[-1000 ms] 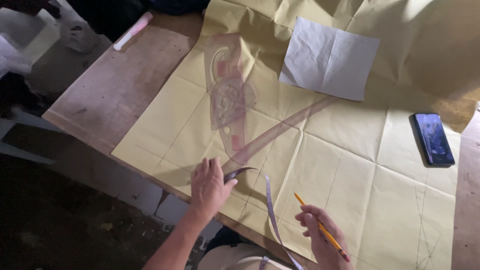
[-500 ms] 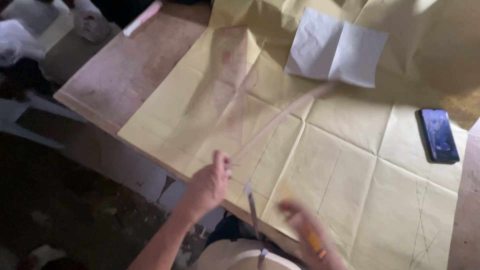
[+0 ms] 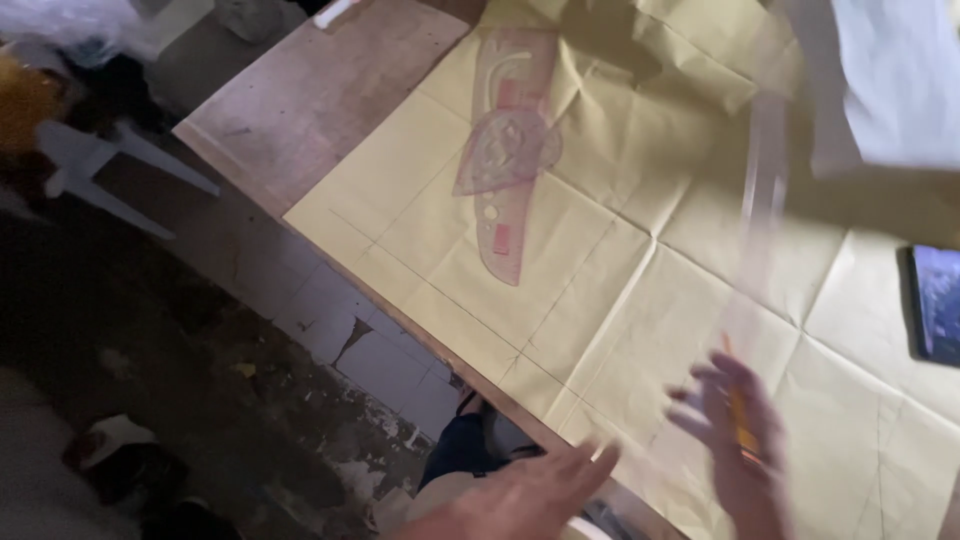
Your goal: The person draws lines and curves on a large sheet of yellow paper using a pencil and various rulers. They use a flexible ruler, a straight ruler, and a French curve to create a pattern, likely for sewing, while a smartphone displays a reference image nearby.
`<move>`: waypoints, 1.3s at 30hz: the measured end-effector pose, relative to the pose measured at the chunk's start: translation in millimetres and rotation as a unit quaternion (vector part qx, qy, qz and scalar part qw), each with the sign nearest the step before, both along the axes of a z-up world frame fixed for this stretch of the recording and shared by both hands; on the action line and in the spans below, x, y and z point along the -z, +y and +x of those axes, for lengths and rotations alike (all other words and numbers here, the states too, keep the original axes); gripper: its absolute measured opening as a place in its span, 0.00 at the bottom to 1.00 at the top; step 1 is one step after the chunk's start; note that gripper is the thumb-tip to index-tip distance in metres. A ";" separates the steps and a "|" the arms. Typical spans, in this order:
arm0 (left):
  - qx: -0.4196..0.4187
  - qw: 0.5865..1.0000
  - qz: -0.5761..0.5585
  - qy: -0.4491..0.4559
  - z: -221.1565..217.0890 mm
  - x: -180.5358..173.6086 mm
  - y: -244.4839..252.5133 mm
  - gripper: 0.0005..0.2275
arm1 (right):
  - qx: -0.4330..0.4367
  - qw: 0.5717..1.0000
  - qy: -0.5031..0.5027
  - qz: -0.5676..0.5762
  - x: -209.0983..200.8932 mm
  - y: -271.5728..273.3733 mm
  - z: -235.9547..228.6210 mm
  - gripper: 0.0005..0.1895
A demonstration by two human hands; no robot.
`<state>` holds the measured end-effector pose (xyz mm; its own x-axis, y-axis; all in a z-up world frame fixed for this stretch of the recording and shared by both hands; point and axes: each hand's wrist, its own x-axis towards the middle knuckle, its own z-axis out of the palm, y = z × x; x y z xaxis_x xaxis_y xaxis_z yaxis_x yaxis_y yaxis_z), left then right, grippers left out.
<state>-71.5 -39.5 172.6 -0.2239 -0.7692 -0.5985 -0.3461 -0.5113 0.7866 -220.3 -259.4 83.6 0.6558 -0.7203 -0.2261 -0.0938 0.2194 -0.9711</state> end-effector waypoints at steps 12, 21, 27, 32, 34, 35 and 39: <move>-0.190 0.925 0.191 -0.267 80.8 43.6 114.2 0.23 | -0.061 0.968 0.245 0.005 40.2 -13.8 -59.8 0.20; -0.314 0.750 -0.046 -0.580 129.0 168.4 46.8 0.50 | -0.303 0.819 0.433 -0.222 6.3 33.8 25.2 0.20; -0.325 0.740 -0.053 -0.587 130.0 169.2 52.6 0.51 | -0.301 0.754 0.409 -0.417 53.4 36.6 6.6 0.34; -0.342 0.726 -0.058 -0.594 131.3 178.5 52.5 0.51 | -0.258 0.777 0.325 -0.474 71.9 43.8 -10.4 0.32; -0.352 0.729 -0.057 -0.585 130.4 179.5 49.9 0.51 | -0.257 0.768 0.313 -0.496 64.5 50.4 -12.3 0.32; -0.353 0.730 -0.044 -0.583 130.3 181.3 49.3 0.51 | -0.245 0.768 0.321 -0.498 59.6 54.0 -12.0 0.30; -0.354 0.733 -0.023 -0.581 128.2 182.4 49.9 0.52 | -0.232 0.764 0.291 -0.527 61.0 56.0 -13.5 0.28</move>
